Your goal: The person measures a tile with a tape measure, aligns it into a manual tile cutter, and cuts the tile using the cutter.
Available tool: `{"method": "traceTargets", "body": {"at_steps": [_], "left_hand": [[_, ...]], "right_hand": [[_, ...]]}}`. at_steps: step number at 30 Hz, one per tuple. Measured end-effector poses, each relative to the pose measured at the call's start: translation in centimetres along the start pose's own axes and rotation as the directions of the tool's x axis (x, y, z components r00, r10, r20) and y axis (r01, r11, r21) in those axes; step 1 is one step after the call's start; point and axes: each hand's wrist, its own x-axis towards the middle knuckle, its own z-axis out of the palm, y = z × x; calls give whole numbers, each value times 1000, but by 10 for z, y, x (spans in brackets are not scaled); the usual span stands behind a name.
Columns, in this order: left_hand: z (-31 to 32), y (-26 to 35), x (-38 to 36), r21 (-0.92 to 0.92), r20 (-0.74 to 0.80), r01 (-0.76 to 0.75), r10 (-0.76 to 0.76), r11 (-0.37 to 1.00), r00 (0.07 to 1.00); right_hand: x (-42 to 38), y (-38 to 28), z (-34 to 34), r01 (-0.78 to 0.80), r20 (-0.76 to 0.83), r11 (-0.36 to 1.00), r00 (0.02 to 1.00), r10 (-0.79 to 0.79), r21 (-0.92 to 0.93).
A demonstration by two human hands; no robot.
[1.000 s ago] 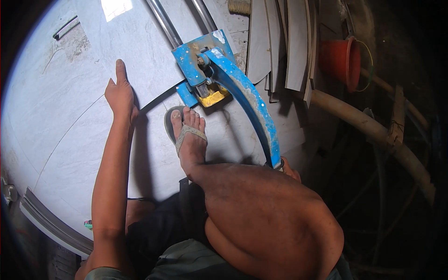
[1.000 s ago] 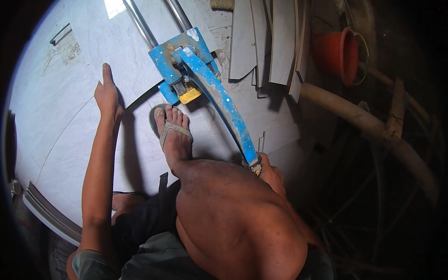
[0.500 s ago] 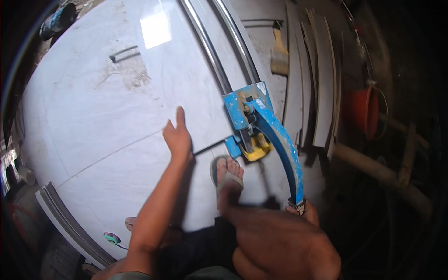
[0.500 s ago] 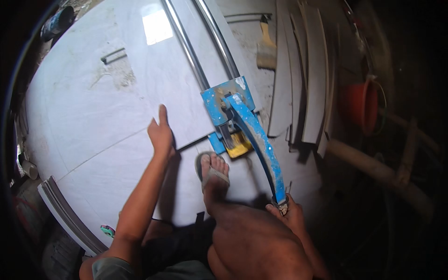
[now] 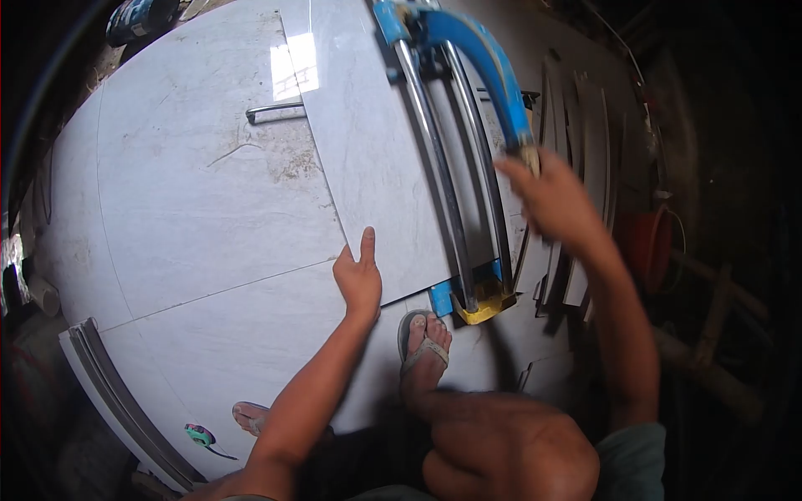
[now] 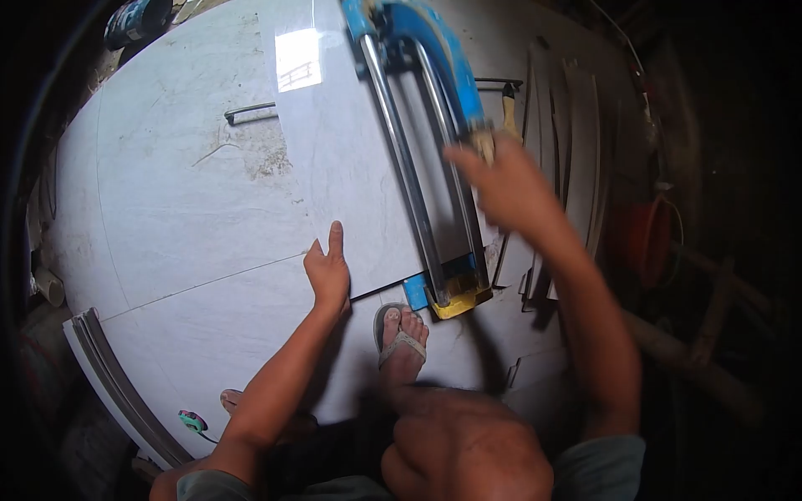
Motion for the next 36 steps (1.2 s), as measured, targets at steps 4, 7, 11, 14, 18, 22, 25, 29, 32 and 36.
{"method": "traceTargets", "body": {"at_steps": [4, 7, 11, 14, 18, 22, 25, 29, 32, 36], "left_hand": [[2, 1, -1, -17, -22, -34, 34, 999, 999], [2, -1, -1, -69, -21, -56, 54, 996, 998], [3, -7, 1, -15, -26, -97, 97, 995, 995], [5, -3, -1, -86, -56, -157, 152, 984, 987], [-1, 11, -3, -5, 29, 20, -20, 1000, 999], [1, 9, -5, -12, 8, -7, 7, 1000, 1000], [2, 6, -4, -58, 18, -12, 13, 998, 1000], [1, 12, -7, -4, 7, -13, 13, 1000, 1000], [-2, 11, -6, -1, 26, 10, -10, 1000, 1000], [2, 12, -8, -38, 4, -13, 13, 999, 1000]], "right_hand": [[70, -57, -17, 259, -80, 959, 960, -269, -112], [133, -81, -32, 328, -119, 890, 917, -381, -317], [173, -79, 21, 355, -202, 889, 885, -419, -290], [175, -80, 36, 277, -169, 926, 930, -325, -255], [167, -95, 0, 315, -25, 922, 944, -329, -227], [167, -123, -38, 297, -103, 860, 924, -369, -415], [180, -169, -68, 118, 66, 909, 993, -99, -400], [194, -169, -77, 172, 71, 922, 985, -157, -346], [191, -169, -75, 142, 126, 944, 986, -108, -298], [173, -171, -74, 115, 102, 946, 991, -88, -304]]}}
